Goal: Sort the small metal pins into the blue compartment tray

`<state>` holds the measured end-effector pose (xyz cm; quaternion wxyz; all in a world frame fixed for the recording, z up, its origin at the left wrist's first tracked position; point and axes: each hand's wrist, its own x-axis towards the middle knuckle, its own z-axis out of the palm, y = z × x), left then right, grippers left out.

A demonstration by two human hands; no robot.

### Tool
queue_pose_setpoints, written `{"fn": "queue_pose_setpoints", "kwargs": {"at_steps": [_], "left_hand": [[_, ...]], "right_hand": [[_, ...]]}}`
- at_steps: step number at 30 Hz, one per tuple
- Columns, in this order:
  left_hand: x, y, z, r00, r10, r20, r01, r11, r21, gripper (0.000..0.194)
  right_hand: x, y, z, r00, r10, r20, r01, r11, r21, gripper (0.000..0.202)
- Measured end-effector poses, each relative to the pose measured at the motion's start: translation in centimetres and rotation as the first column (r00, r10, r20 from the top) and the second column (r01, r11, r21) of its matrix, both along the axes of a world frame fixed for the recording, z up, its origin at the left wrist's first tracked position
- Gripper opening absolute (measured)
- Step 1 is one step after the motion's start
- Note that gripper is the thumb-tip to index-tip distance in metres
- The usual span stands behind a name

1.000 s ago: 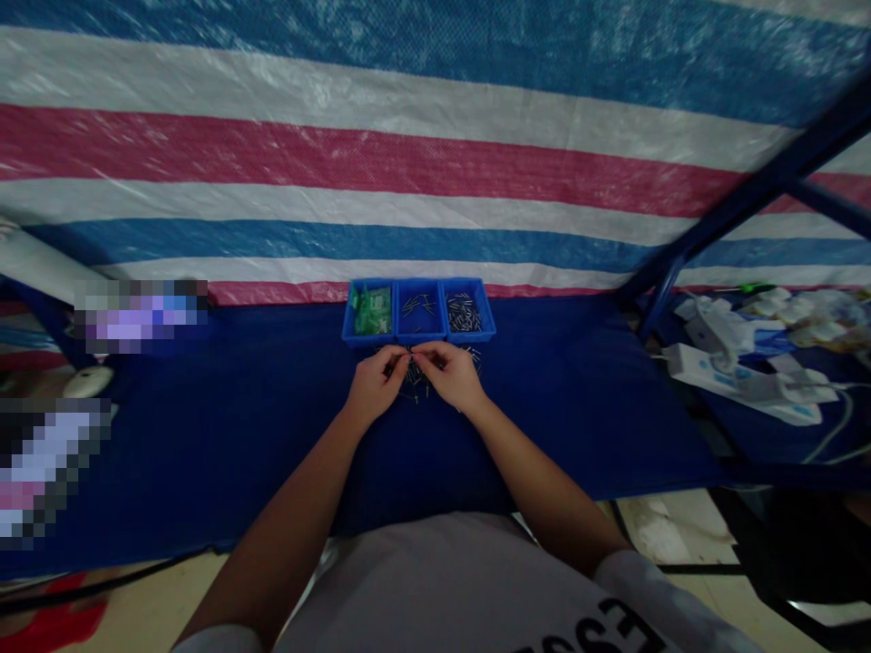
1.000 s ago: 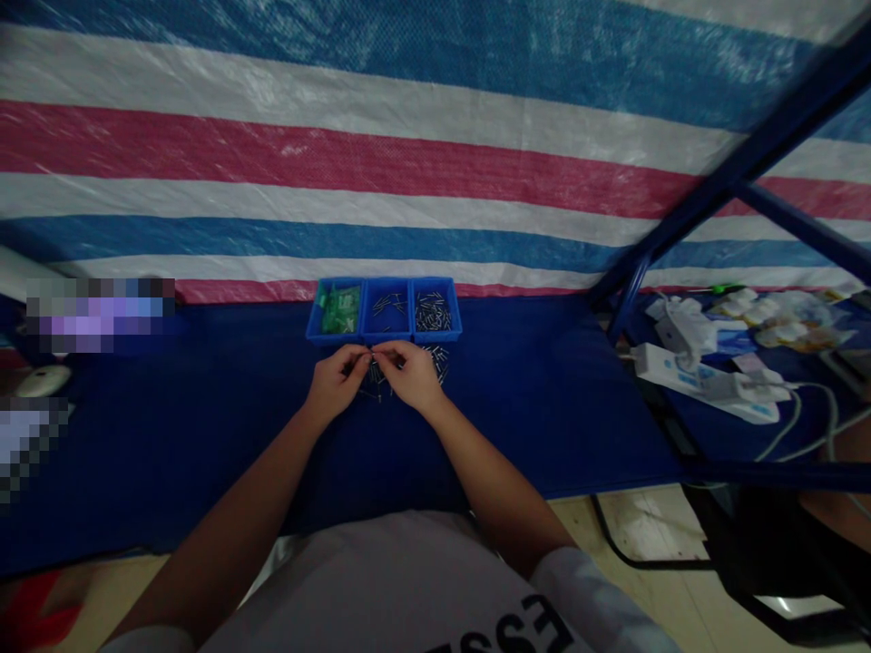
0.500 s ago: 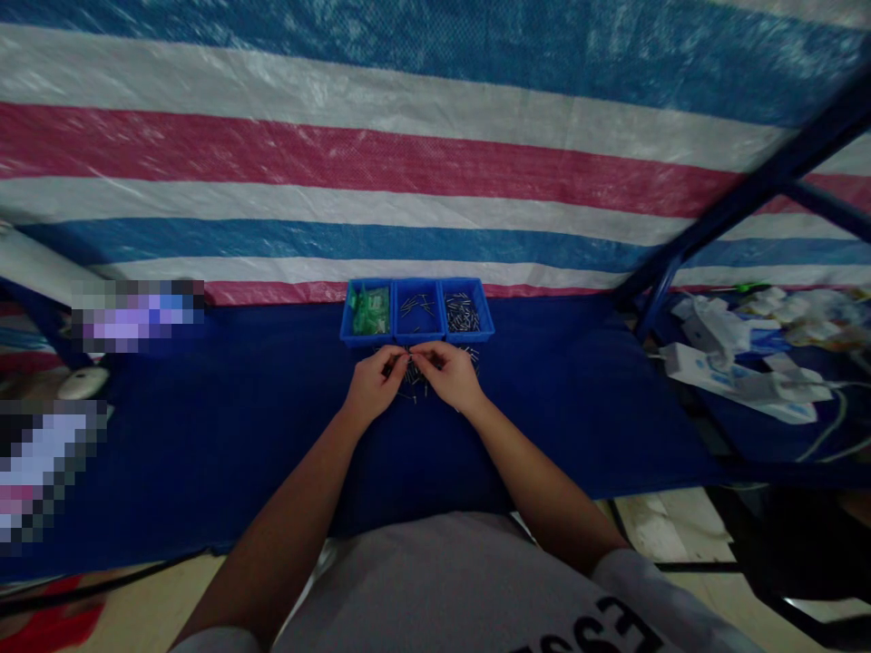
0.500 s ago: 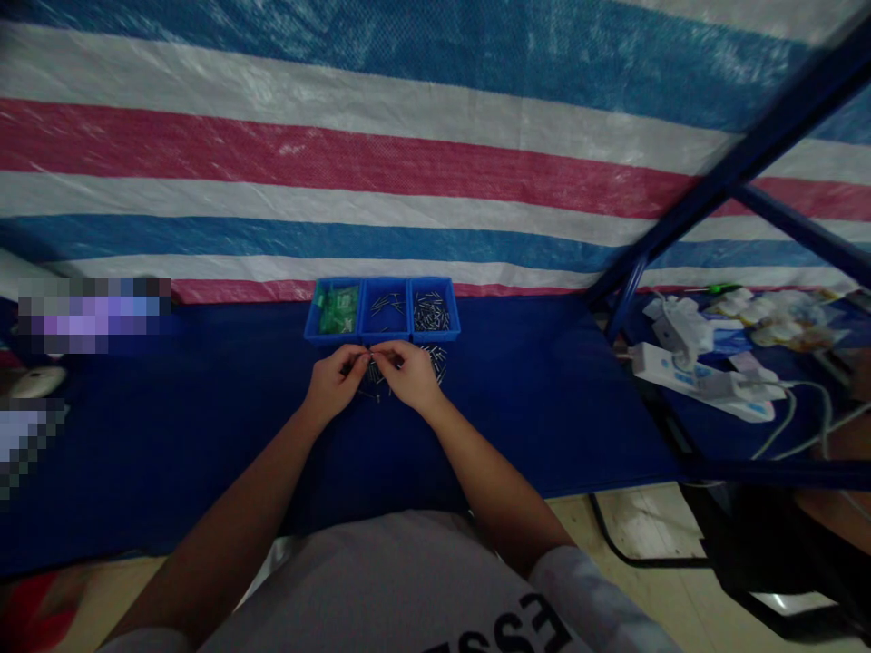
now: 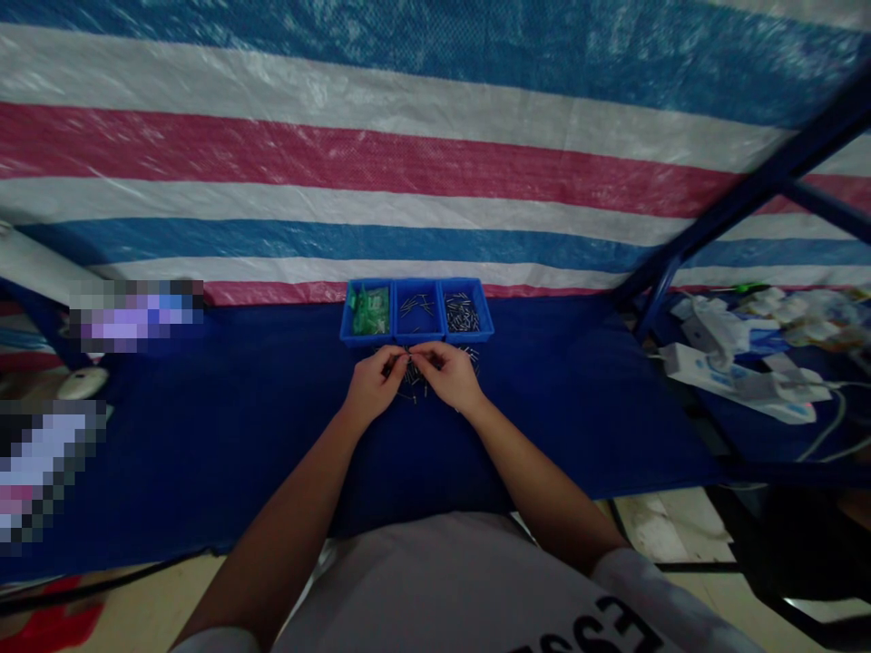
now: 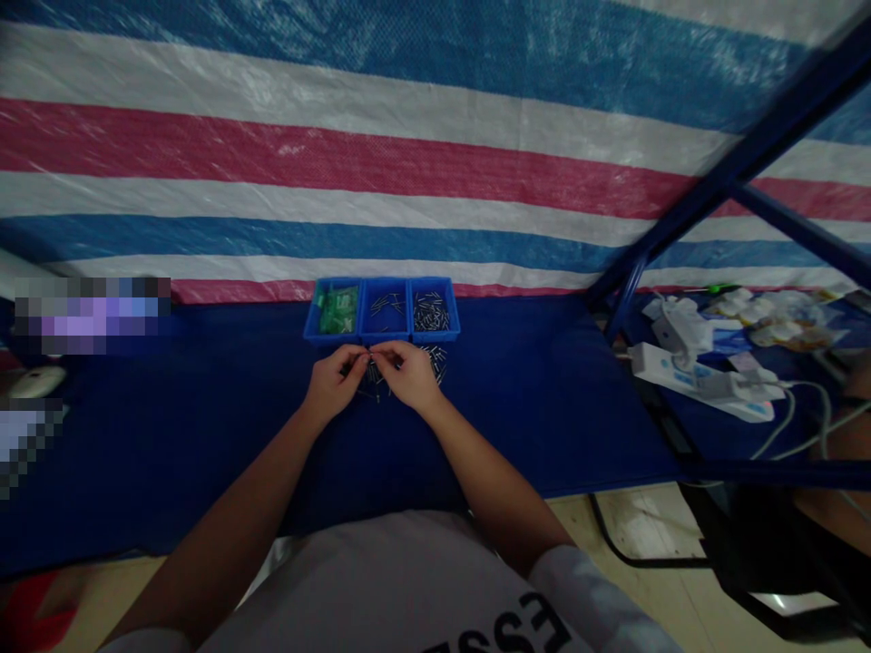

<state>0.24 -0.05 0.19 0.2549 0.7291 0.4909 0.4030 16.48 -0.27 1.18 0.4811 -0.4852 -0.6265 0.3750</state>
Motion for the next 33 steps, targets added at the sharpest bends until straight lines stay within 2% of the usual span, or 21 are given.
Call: {"fn": "queue_pose_setpoints", "kwargs": {"at_steps": [33], "left_hand": [[-0.04, 0.04, -0.03, 1.0, -0.005, -0.01, 0.005, 1.0, 0.0, 0.023]], "right_hand": [[-0.03, -0.07, 0.19, 1.0, 0.009, -0.012, -0.009, 1.0, -0.016, 0.015]]}}
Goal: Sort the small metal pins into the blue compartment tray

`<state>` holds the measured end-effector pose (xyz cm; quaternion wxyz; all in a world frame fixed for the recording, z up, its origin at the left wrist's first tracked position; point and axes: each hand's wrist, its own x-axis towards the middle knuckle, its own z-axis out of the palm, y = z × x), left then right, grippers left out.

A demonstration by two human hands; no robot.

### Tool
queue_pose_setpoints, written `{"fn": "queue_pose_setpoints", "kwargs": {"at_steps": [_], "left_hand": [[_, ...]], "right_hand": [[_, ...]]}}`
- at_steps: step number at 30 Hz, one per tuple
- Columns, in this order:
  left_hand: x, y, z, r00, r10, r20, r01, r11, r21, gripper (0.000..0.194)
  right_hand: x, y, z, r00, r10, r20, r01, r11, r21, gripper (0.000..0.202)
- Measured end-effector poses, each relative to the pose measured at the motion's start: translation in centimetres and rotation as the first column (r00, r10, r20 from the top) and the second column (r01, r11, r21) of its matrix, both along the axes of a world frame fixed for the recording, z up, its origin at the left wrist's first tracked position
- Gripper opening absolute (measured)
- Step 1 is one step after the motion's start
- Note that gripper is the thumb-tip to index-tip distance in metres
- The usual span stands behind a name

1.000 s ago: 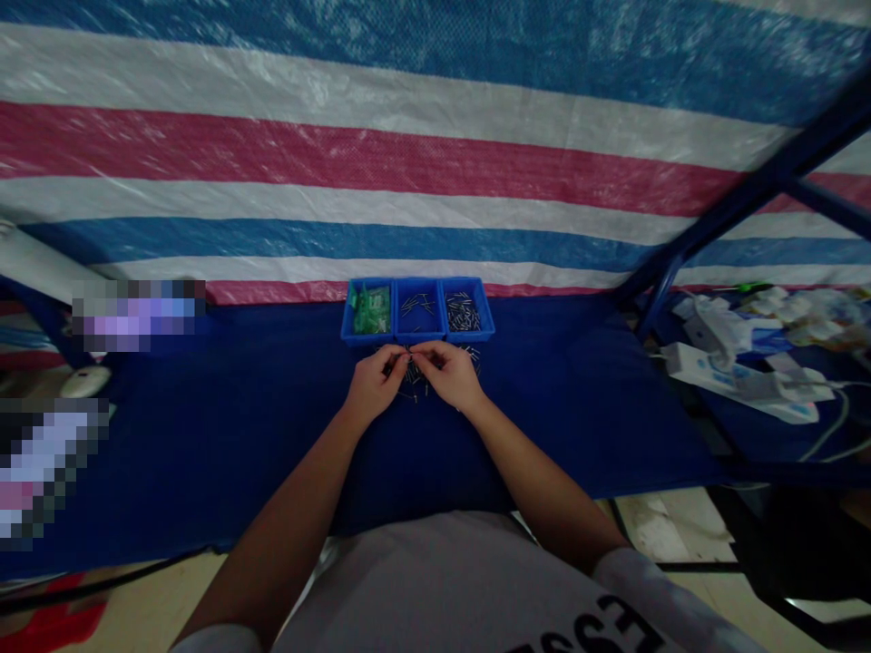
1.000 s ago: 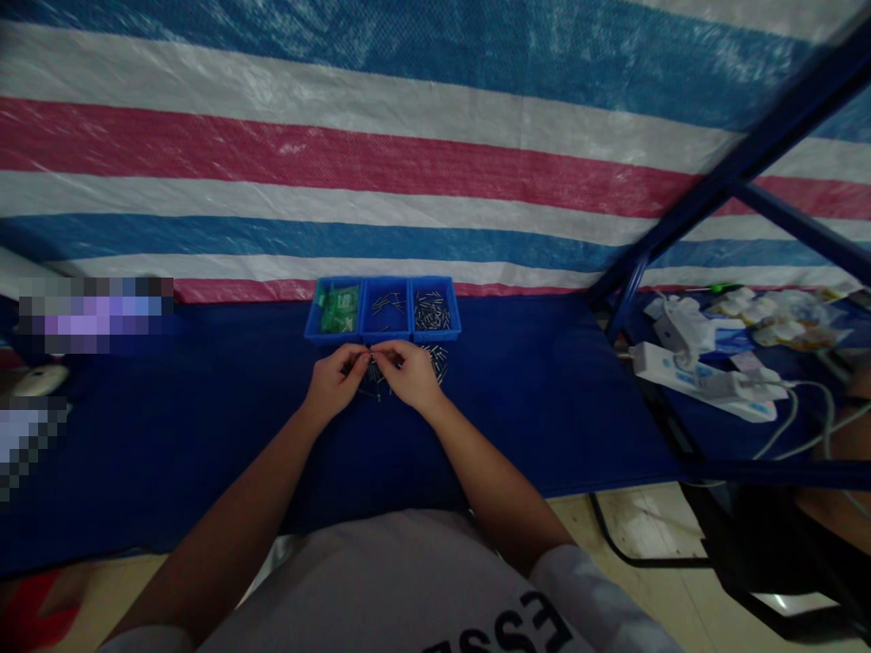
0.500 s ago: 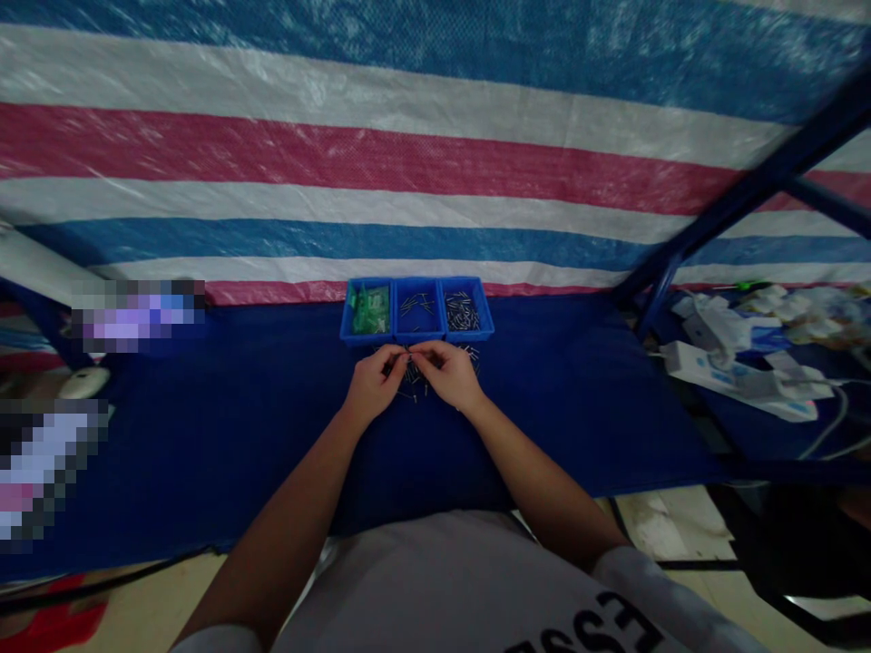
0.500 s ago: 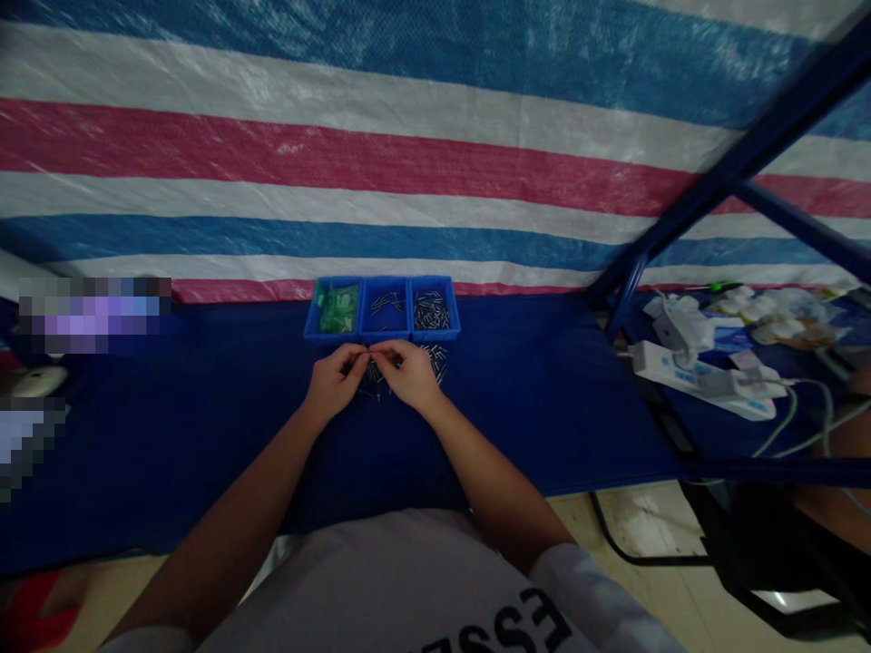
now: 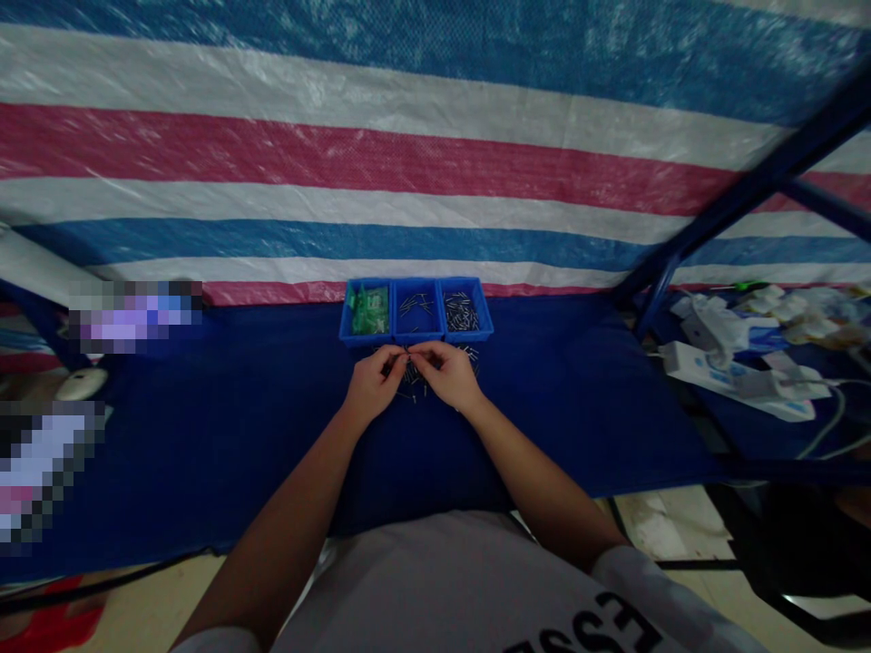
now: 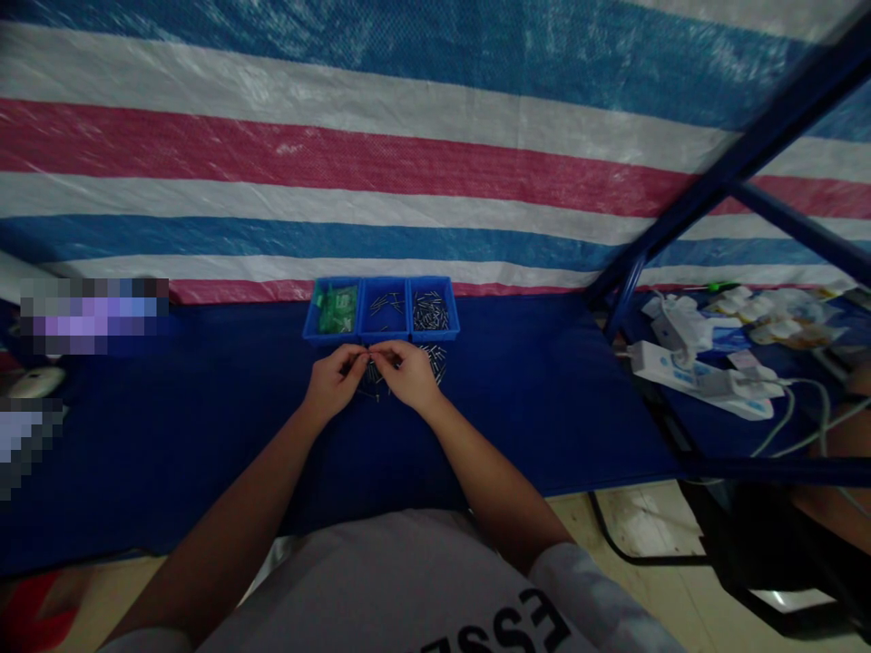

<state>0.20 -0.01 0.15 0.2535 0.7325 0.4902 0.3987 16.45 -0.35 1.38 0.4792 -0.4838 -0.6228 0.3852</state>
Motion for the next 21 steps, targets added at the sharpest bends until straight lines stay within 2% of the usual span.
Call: {"fn": "queue_pose_setpoints", "kwargs": {"at_steps": [21], "left_hand": [[0.04, -0.06, 0.27, 1.0, 0.0, -0.006, 0.0, 1.0, -0.001, 0.022]], "right_hand": [[0.02, 0.11, -0.3, 1.0, 0.003, 0.003, -0.003, 1.0, 0.001, 0.014]]}}
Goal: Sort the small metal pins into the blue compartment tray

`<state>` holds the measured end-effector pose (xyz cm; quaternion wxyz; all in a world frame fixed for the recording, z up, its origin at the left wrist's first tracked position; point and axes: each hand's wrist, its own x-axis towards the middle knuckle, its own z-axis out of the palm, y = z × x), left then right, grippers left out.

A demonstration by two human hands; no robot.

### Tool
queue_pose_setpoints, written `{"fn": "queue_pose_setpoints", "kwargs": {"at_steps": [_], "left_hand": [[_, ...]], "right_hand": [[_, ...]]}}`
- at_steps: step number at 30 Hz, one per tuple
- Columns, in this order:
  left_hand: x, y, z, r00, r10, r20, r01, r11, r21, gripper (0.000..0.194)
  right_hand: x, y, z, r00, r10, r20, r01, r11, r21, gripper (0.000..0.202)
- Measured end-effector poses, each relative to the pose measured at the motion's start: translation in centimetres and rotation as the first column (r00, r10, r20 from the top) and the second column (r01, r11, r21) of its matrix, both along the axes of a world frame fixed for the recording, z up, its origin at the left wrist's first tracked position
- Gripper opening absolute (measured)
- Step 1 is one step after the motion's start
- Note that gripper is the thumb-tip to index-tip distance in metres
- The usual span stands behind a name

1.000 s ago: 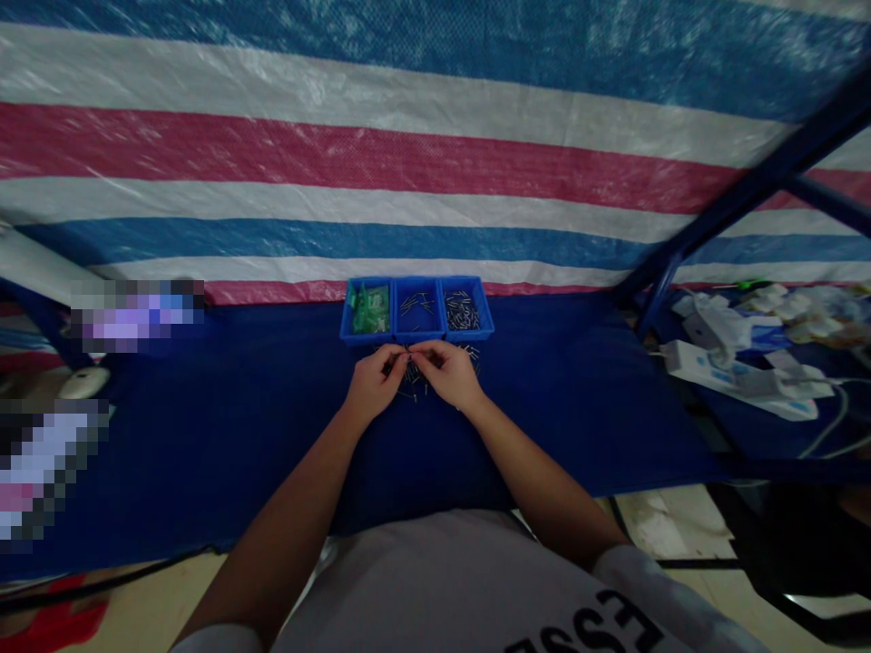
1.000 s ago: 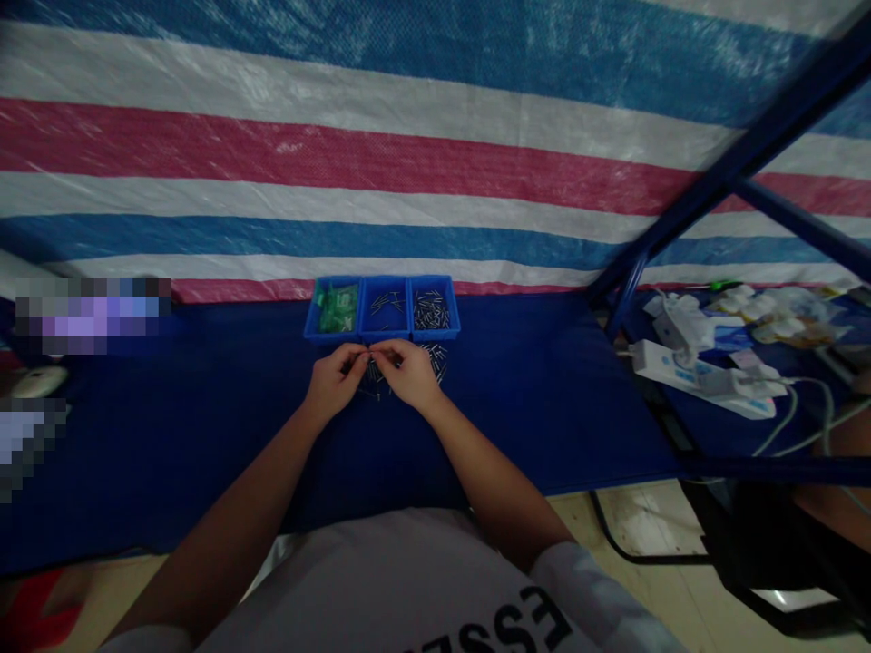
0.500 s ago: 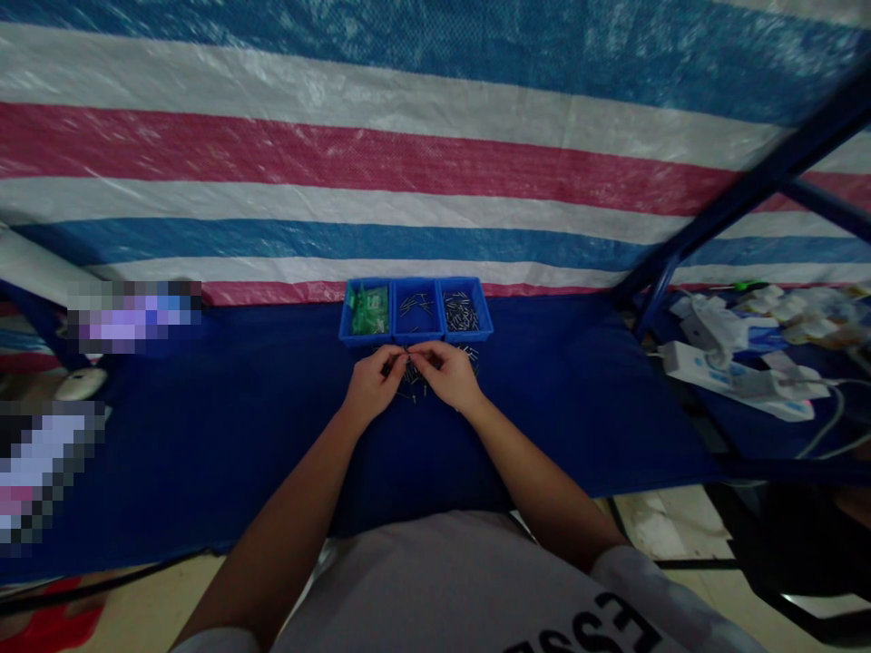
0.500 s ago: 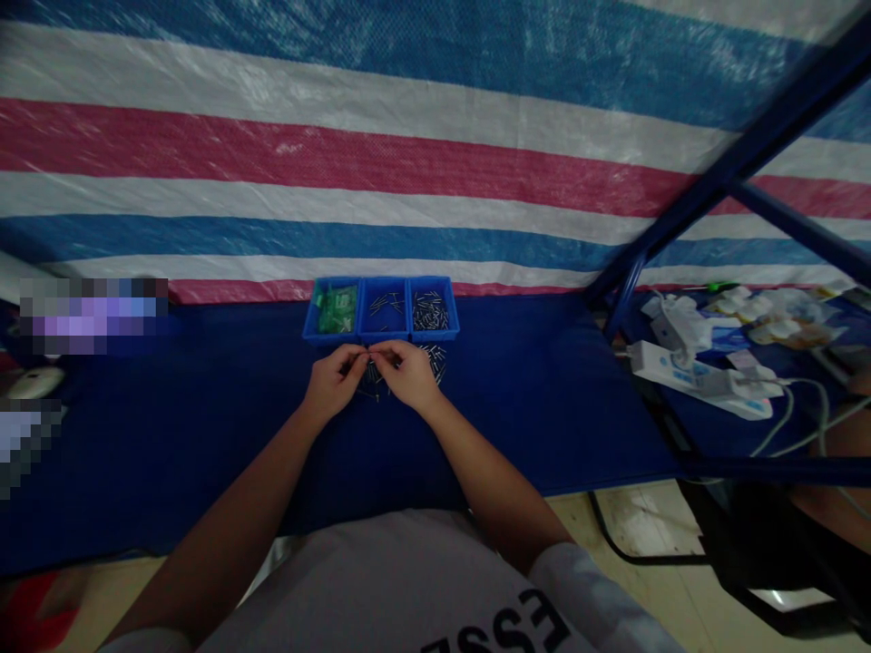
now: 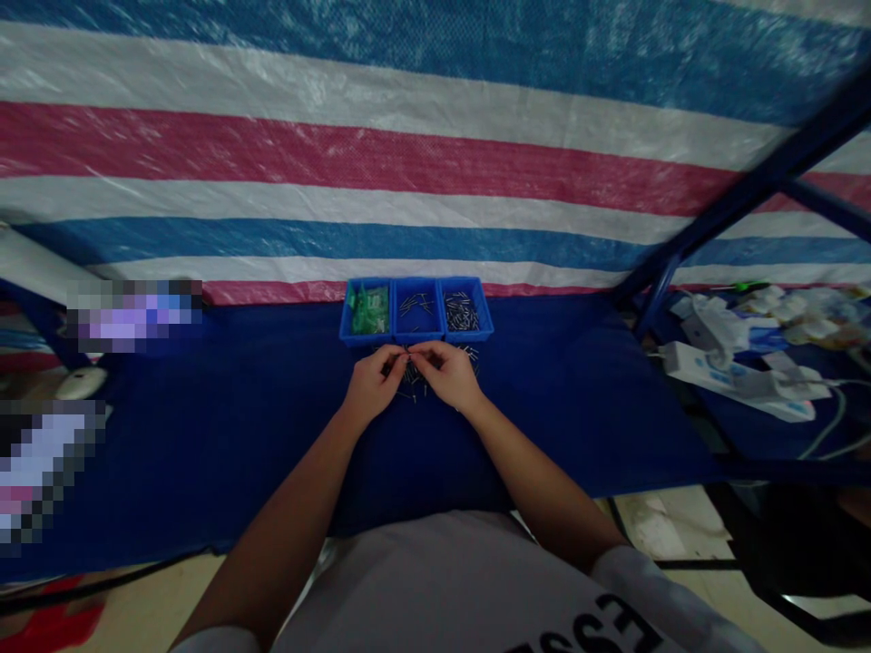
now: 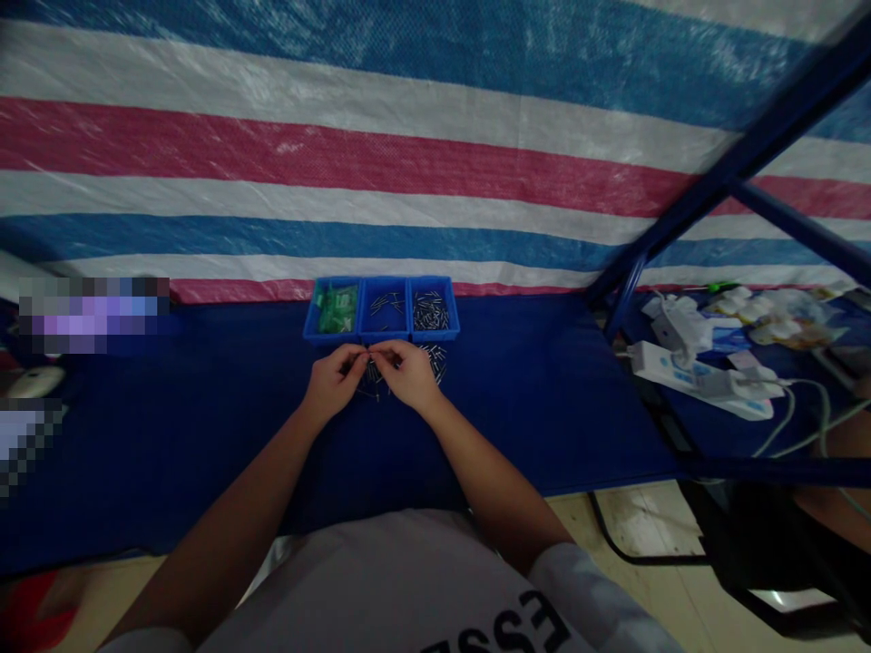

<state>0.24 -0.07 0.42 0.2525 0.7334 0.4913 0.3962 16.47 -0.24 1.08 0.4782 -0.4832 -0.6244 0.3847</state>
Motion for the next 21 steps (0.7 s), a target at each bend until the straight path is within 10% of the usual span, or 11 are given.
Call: {"fn": "queue_pose_setpoints", "kwargs": {"at_steps": [21], "left_hand": [[-0.02, 0.06, -0.1, 1.0, 0.0, -0.016, 0.0, 1.0, 0.01, 0.021]], "right_hand": [[0.02, -0.04, 0.05, 1.0, -0.002, 0.017, 0.002, 1.0, 0.003, 0.014]]}}
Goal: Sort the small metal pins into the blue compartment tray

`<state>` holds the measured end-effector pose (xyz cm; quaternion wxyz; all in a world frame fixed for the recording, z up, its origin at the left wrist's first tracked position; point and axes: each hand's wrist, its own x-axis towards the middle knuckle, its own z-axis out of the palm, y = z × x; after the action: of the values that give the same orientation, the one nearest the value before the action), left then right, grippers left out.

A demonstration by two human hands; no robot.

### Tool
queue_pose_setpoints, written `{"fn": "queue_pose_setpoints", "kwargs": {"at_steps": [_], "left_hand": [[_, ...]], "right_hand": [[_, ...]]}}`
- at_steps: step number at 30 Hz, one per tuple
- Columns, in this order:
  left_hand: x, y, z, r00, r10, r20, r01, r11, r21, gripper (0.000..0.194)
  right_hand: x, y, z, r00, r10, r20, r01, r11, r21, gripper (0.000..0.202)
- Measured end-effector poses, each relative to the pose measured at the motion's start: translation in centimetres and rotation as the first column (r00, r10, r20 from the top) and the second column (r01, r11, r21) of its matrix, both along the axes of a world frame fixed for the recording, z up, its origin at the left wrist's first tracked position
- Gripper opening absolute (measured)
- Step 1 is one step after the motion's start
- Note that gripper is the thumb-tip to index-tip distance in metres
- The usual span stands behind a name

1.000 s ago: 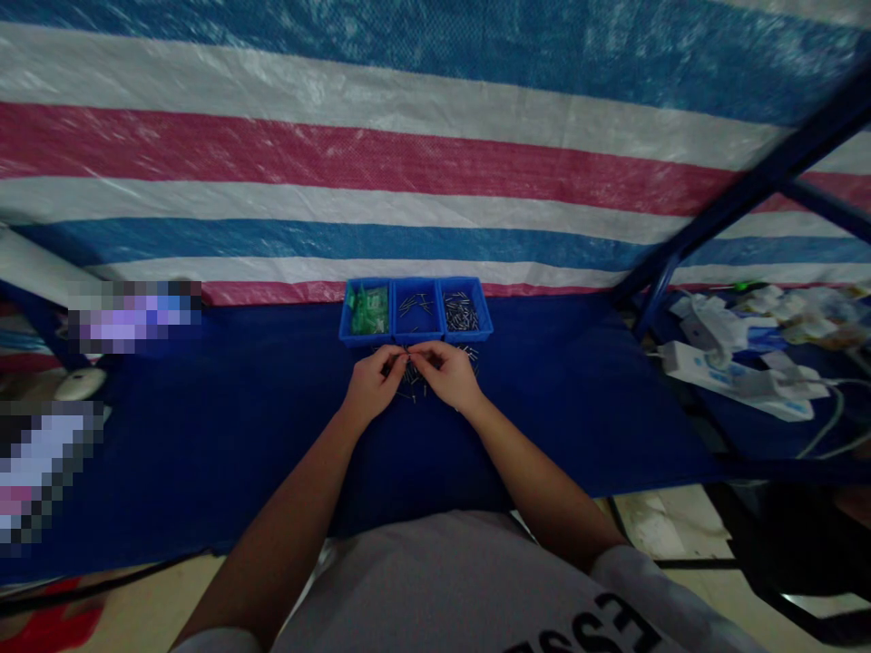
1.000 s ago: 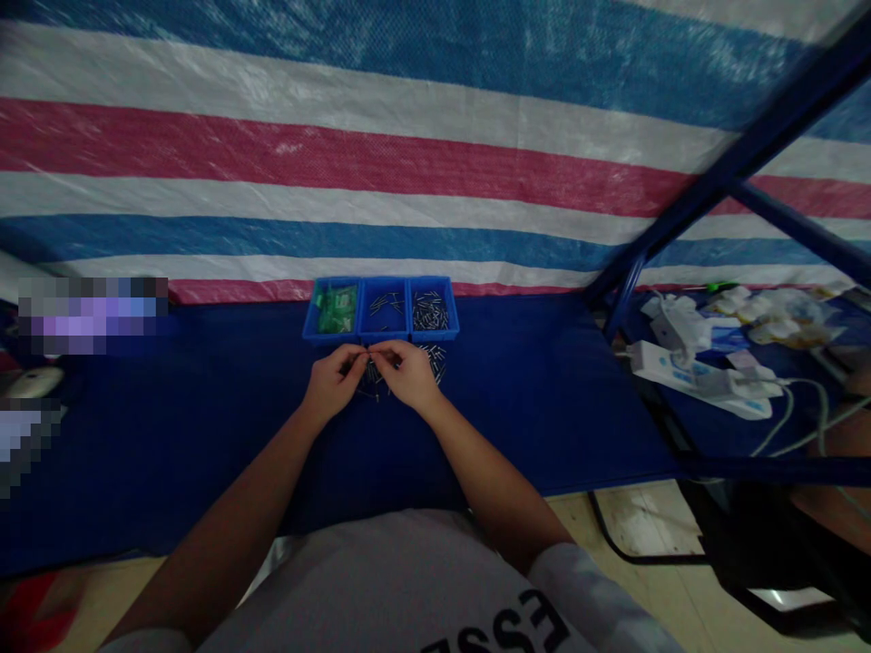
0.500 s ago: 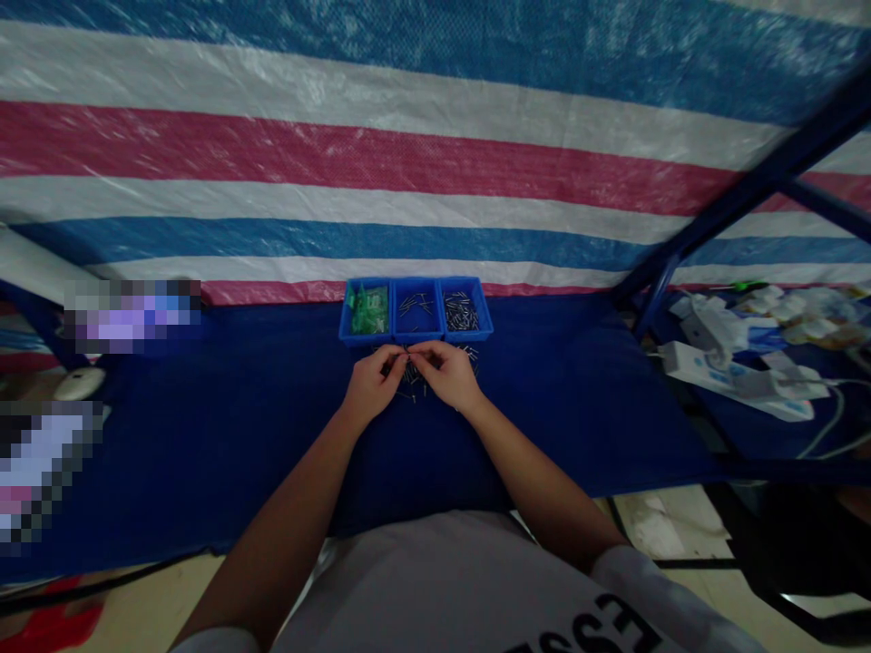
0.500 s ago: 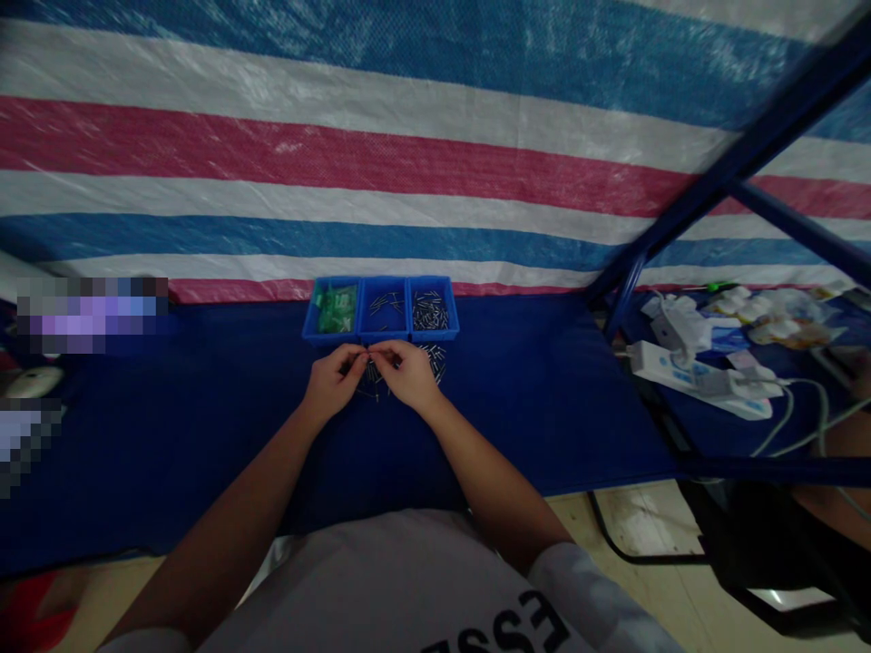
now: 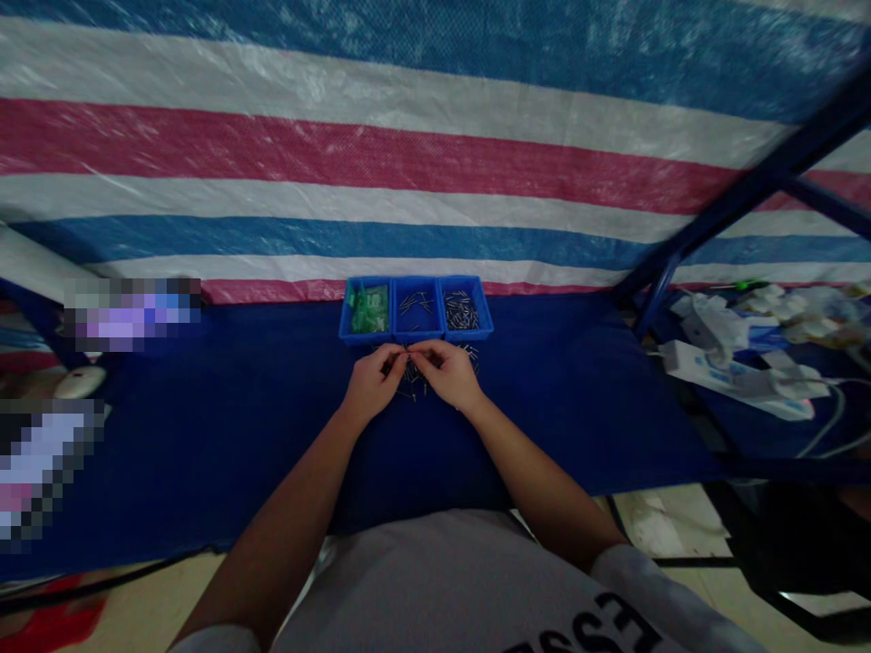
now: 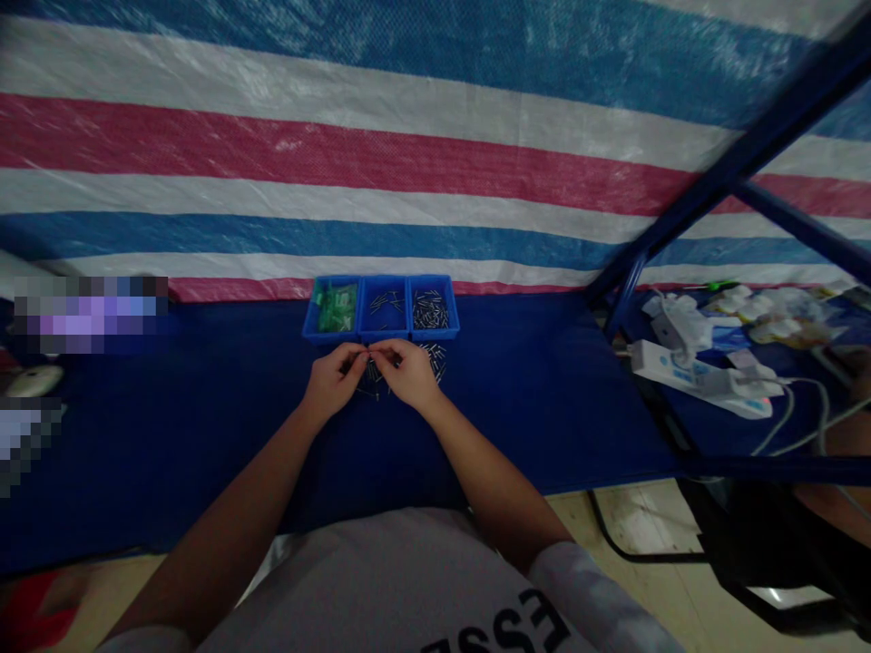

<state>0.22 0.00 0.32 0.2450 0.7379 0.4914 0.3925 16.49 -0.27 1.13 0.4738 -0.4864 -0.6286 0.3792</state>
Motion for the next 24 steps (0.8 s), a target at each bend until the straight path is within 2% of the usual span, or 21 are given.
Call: {"fn": "queue_pose_setpoints", "kwargs": {"at_steps": [24], "left_hand": [[0.04, -0.05, 0.1, 1.0, -0.007, 0.017, 0.007, 1.0, -0.015, 0.022]], "right_hand": [[-0.12, -0.02, -0.01, 1.0, 0.006, -0.024, -0.006, 1.0, -0.004, 0.014]]}}
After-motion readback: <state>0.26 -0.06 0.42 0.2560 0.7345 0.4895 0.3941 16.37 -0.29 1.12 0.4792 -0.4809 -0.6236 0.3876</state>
